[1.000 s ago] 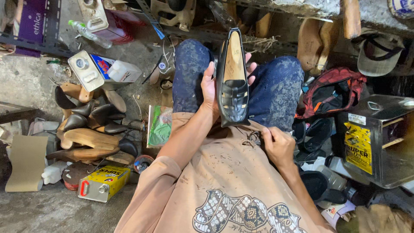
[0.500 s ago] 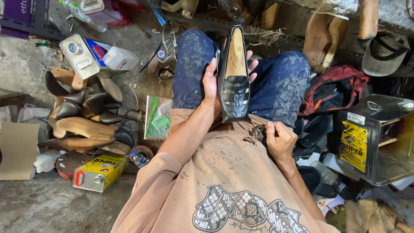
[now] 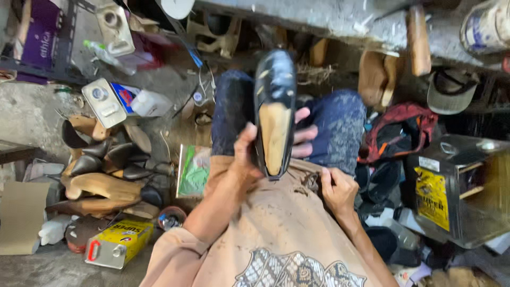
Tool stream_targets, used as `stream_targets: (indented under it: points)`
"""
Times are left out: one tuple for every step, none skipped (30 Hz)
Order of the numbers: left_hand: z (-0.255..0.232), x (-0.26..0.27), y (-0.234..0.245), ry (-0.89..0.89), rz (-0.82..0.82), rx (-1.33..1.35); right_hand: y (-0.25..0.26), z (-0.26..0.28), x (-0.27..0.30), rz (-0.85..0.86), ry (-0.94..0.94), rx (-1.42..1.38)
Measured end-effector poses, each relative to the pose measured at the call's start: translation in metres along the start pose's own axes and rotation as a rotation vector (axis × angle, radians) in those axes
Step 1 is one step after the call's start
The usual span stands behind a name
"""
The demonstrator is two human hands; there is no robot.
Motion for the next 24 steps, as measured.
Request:
stream_targets:
  points:
    - [-0.007, -0.006, 0.018, -0.005, 0.011, -0.005, -0.007, -0.003, -0.009, -0.004, 0.012, -0.004]
    - [-0.009, 0.001, 0.034, -0.022, 0.038, -0.044, -0.005, -0.007, -0.004, 0.011, 0.004, -0.013]
    - [-0.010, 0.009, 0.052, -0.039, 0.064, -0.083, -0.005, -0.011, 0.001, 0.025, -0.003, -0.022]
    - [-0.007, 0.012, 0.055, -0.047, 0.059, -0.078, -0.004, -0.012, 0.001, 0.034, -0.002, -0.017]
    - [-0.003, 0.015, 0.058, -0.058, 0.038, -0.081, -0.002, -0.012, 0.001, 0.045, -0.004, -0.032]
    - [-0.002, 0.016, 0.060, -0.068, 0.020, -0.089, -0.003, -0.011, -0.001, 0.053, -0.003, -0.052]
    - [0.002, 0.019, 0.061, -0.074, 0.019, -0.089, 0.000, -0.008, -0.002, 0.059, 0.000, -0.053]
    - [0.005, 0.020, 0.063, -0.046, 0.018, -0.086, 0.000, -0.004, -0.004, 0.052, -0.009, -0.060]
    - [0.009, 0.020, 0.065, -0.018, 0.016, -0.082, 0.001, 0.000, -0.007, 0.045, -0.017, -0.068]
    - [0.009, 0.020, 0.066, -0.014, 0.017, -0.083, 0.001, 0.001, -0.007, 0.042, -0.019, -0.069]
    - [0.009, 0.020, 0.067, 0.004, 0.013, -0.077, 0.001, 0.002, -0.008, 0.037, -0.018, -0.070]
    - [0.011, 0.022, 0.068, 0.024, 0.004, -0.069, 0.002, 0.002, -0.005, 0.035, -0.021, -0.069]
    - [0.010, 0.021, 0.070, 0.029, -0.001, -0.067, 0.001, 0.000, -0.006, 0.035, -0.028, -0.068]
    - [0.011, 0.022, 0.071, 0.040, -0.001, -0.067, 0.000, -0.002, -0.004, 0.032, -0.026, -0.056]
    - [0.011, 0.022, 0.073, 0.052, -0.001, -0.068, 0.000, -0.004, -0.002, 0.030, -0.024, -0.043]
    - [0.011, 0.022, 0.073, 0.060, -0.005, -0.064, 0.001, -0.004, -0.001, 0.028, -0.033, -0.040]
    - [0.012, 0.022, 0.073, 0.070, -0.011, -0.068, 0.001, -0.004, 0.001, 0.028, -0.047, -0.040]
    - [0.011, 0.020, 0.073, 0.076, -0.012, -0.075, 0.000, -0.003, -0.001, 0.029, -0.053, -0.043]
    - [0.011, 0.018, 0.073, 0.079, -0.013, -0.073, -0.001, -0.006, -0.001, 0.027, -0.056, -0.042]
    - [0.011, 0.018, 0.073, 0.077, -0.019, -0.069, -0.001, -0.008, -0.001, 0.024, -0.059, -0.038]
    - [0.010, 0.017, 0.073, 0.076, -0.025, -0.065, -0.002, -0.011, 0.000, 0.021, -0.062, -0.034]
    - [0.011, 0.017, 0.074, 0.072, -0.025, -0.064, -0.001, -0.010, -0.001, 0.024, -0.059, -0.033]
    - [0.011, 0.017, 0.075, 0.071, -0.025, -0.062, -0.001, -0.009, -0.001, 0.031, -0.055, -0.037]
    - [0.011, 0.018, 0.075, 0.069, -0.025, -0.062, -0.001, -0.007, -0.002, 0.038, -0.051, -0.041]
Point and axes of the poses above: each hand's wrist, its own x-axis away from the middle knuckle, its own y-axis out of the back of the hand, z = x × y, the point moved 3 cm from there along -x, towards the middle knuckle, and after that the axes turned 14 degrees about -y, right-handed, at the moved point
